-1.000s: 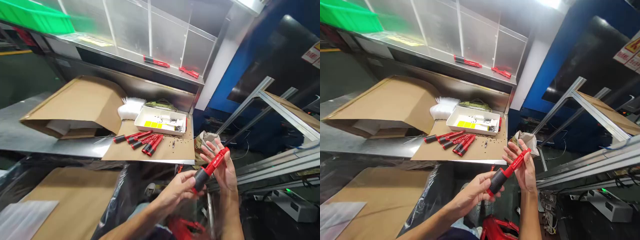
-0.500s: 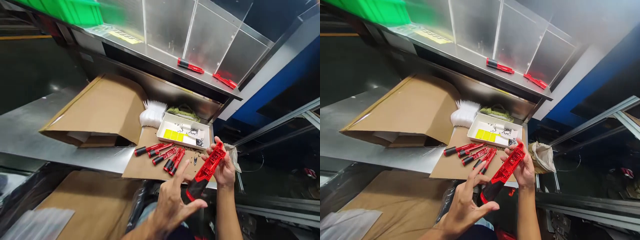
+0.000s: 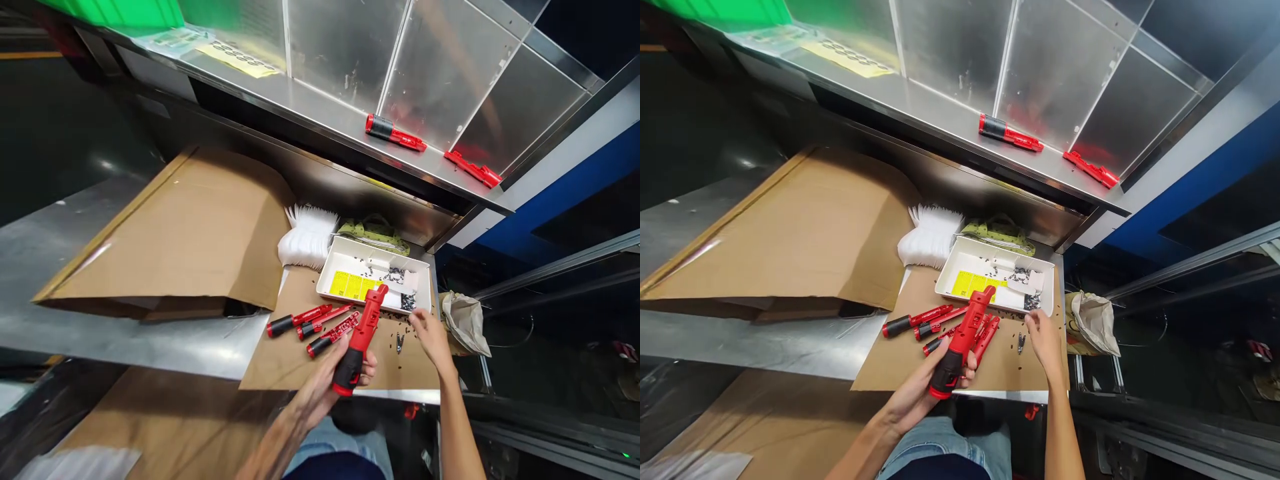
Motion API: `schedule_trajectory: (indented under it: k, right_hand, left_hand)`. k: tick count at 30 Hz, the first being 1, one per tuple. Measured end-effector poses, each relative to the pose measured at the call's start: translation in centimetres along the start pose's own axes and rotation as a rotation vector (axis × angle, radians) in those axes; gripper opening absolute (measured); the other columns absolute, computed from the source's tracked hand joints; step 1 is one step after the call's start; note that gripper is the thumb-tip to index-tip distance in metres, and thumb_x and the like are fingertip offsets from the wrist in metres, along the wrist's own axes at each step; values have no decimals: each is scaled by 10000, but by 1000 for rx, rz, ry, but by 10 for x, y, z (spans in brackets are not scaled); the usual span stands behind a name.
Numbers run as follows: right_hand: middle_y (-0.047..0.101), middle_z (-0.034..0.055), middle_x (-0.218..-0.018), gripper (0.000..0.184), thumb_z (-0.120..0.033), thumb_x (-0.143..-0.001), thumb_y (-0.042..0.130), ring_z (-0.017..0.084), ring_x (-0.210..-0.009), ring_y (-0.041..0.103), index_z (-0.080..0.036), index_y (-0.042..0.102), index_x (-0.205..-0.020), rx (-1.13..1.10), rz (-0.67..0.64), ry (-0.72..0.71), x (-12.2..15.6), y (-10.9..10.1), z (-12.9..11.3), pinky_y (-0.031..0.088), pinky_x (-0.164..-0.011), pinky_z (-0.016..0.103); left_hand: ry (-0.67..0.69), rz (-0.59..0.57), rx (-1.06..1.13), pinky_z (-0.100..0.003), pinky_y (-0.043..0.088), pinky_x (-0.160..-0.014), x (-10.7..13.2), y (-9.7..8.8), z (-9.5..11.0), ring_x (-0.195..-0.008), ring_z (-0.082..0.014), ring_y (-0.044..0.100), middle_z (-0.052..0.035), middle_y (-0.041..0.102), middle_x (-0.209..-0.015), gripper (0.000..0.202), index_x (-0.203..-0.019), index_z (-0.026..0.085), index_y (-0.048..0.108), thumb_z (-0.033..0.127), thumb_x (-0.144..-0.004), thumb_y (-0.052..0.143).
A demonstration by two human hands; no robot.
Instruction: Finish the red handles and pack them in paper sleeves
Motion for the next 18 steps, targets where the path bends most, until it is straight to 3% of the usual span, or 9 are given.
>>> schedule_trajectory:
  k: [2, 6, 10, 18]
  right_hand:
    - [691, 70, -937, 285, -441, -866, 654, 231, -926, 647, -164, 666, -936, 146, -47, 86, -7, 21, 46, 488, -906, 427]
    - [662, 34, -976, 229, -374, -918, 635, 196, -936, 634, -155, 635, -986, 337, -111, 172, -5, 58, 109, 494, -900, 425]
    - [660, 27, -971, 190, -340, -937, 623, 188, -942, 634, -152, 643, -947, 347, -126, 171, -6, 67, 142, 512, -885, 411]
    - [646, -15, -827, 206, -347, -949, 616, 119, -687, 629, -147, 631, -997, 53, -144, 237, -12, 73, 191, 554, -672, 293]
  left_hand:
    - [-56, 4, 80, -198, 527, -675, -1, 2, 5, -680, -129, 653, -28, 678, -714, 529, -882, 131, 754, 426, -1019, 337]
    - [-45, -7, 139, -157, 471, -522, -8, 9, 14, -588, -98, 614, -16, 694, -769, 401, -976, 157, 752, 325, -997, 388]
    - [-39, -59, 162, -143, 430, -445, -17, 21, 11, -515, -78, 565, -57, 704, -820, 330, -1018, 123, 741, 371, -908, 554]
    - [-218, -101, 338, -87, 345, -397, -21, 65, 3, -429, -24, 492, -18, 635, -697, 377, -1121, 144, 712, 398, -954, 489]
Point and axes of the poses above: each hand's wrist, its own x-axis away from the middle knuckle, its own y-axis out of the palm, z = x × y, the point moved 10 cm from there along -x, towards the middle knuckle
